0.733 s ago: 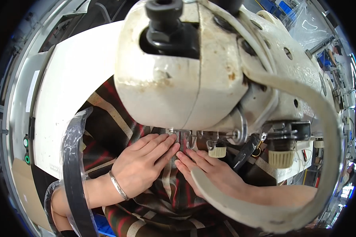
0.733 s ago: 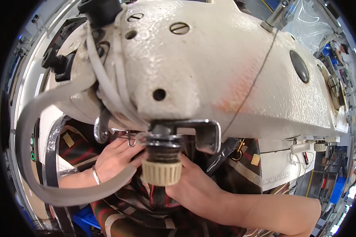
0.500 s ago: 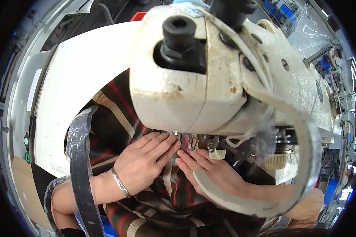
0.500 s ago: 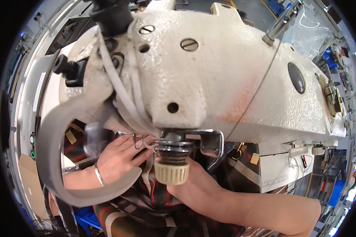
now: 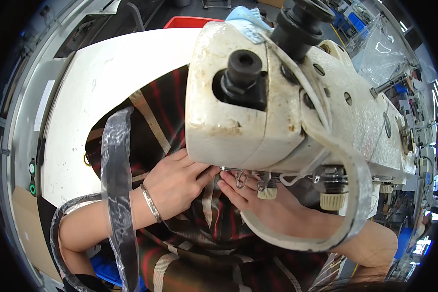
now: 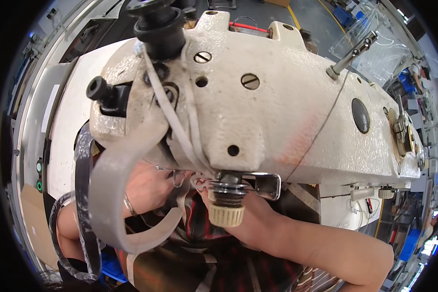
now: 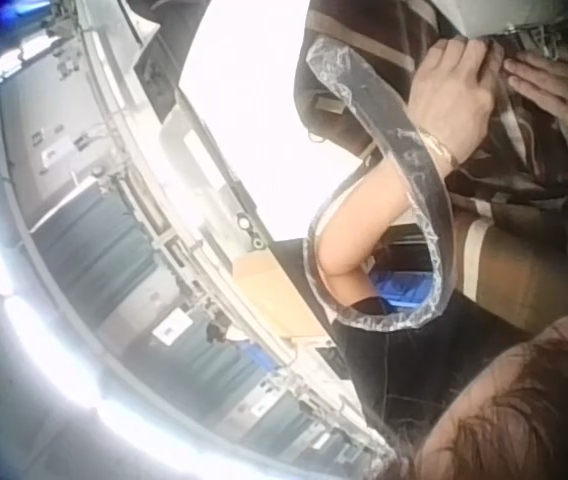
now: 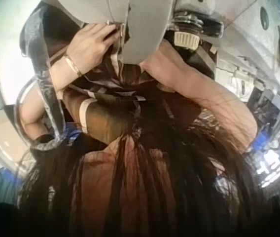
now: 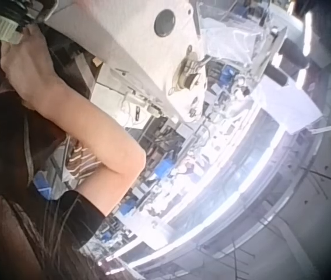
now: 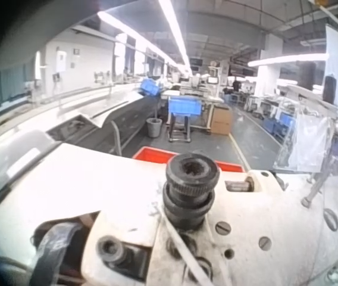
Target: Sew the inner lining of a striped leather bag using a sewing machine.
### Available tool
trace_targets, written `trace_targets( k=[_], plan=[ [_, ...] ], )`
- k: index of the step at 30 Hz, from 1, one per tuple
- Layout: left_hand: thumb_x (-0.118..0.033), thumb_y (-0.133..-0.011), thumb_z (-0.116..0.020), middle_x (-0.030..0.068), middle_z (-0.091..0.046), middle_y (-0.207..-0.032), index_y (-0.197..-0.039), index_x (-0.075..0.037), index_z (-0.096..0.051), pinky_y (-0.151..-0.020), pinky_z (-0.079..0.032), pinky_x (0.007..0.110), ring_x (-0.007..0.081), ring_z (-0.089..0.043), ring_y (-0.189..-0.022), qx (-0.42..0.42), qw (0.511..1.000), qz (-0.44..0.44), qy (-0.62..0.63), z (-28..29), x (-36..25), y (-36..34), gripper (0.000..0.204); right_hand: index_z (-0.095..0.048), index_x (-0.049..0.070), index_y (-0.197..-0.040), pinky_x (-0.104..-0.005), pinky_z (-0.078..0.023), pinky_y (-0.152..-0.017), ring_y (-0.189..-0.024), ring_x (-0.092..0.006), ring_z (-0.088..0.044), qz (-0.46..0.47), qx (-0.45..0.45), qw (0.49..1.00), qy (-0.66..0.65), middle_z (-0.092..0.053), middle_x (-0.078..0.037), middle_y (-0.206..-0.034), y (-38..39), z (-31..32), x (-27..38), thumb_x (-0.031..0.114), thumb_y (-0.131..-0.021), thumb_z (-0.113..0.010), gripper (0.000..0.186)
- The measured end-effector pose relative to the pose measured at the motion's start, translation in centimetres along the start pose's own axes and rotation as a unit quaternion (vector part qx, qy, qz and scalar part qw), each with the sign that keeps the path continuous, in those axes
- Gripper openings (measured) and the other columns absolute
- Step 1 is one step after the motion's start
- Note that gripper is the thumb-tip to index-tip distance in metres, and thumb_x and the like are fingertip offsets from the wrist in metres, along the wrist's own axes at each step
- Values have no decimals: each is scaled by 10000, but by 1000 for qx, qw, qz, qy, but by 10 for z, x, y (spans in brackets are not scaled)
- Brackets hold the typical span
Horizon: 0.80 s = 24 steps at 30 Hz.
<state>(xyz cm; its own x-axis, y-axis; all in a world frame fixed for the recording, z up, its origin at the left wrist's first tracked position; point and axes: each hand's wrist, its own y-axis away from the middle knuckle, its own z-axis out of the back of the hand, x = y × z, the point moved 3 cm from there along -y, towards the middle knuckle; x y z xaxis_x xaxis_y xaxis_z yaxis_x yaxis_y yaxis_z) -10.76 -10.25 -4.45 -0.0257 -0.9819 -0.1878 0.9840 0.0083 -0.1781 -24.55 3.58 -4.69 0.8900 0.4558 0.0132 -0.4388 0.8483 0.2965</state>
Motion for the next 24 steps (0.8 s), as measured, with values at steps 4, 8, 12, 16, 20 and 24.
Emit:
trace_targets(
  k=[4, 8, 12, 16, 20, 24],
  plan=[
    [-113, -713, -614, 81, -612, -1105, -1087, -4, -686, -970, -434, 344, 224, -553, -1099, -20, 999, -21, -40, -5, 7, -4, 396, -330, -3, -1460, -492, -356, -1102, -1378, -352, -364, -38, 43, 998, -14, -344, -193, -1506, -2, 7, -6, 150, -921, -378, 563],
    [-123, -716, -614, 82, -621, -1086, -1059, -17, -698, -977, -428, 361, 222, -554, -1096, -12, 998, -40, -44, -9, 17, -10, 369, -323, 9, -1468, -472, -381, -1092, -1385, -337, -363, -32, 22, 999, -28, -333, -189, -1513, -5, 7, -15, 142, -927, -373, 560],
    [-130, -712, -622, 84, -623, -1090, -1058, -19, -696, -982, -424, 373, 231, -552, -1100, 1, 999, -46, 4, -4, 19, -9, 371, -378, 27, -1428, -455, -418, -1039, -1307, -312, -441, -11, -56, 997, -45, -411, -185, -1438, -8, 3, -21, 130, -898, -435, 543],
    [-214, -777, -641, 109, -612, -1116, -1123, -42, -673, -992, -420, 397, 261, -544, -1114, 28, 998, -41, -47, -1, 14, -6, 388, -493, -9, -1329, -484, -417, -991, -1113, -268, -599, -3, -84, 994, 66, -607, -176, -1227, -5, 6, -15, 157, -839, -573, 524],
    [-455, -893, -585, 159, -551, -1313, -1267, -94, -593, -1061, -378, 446, 328, -492, -1232, 44, 999, -21, 5, 1, 1, 6, 520, -477, -104, -1311, -500, -308, -1095, -1233, -327, -513, -6, -66, 998, -15, -564, -221, -1276, 8, 22, 9, 282, -928, -495, 545],
    [-462, -900, -580, 159, -518, -1369, -1362, -158, -515, -1105, -306, 537, 335, -550, -1180, 59, 996, -53, -37, 1, -24, 25, 557, -383, -78, -1401, -484, -179, -1176, -1421, -354, -279, -56, 42, 969, -237, -337, -242, -1493, 14, 27, 40, 388, -968, -406, 636]
  ],
)
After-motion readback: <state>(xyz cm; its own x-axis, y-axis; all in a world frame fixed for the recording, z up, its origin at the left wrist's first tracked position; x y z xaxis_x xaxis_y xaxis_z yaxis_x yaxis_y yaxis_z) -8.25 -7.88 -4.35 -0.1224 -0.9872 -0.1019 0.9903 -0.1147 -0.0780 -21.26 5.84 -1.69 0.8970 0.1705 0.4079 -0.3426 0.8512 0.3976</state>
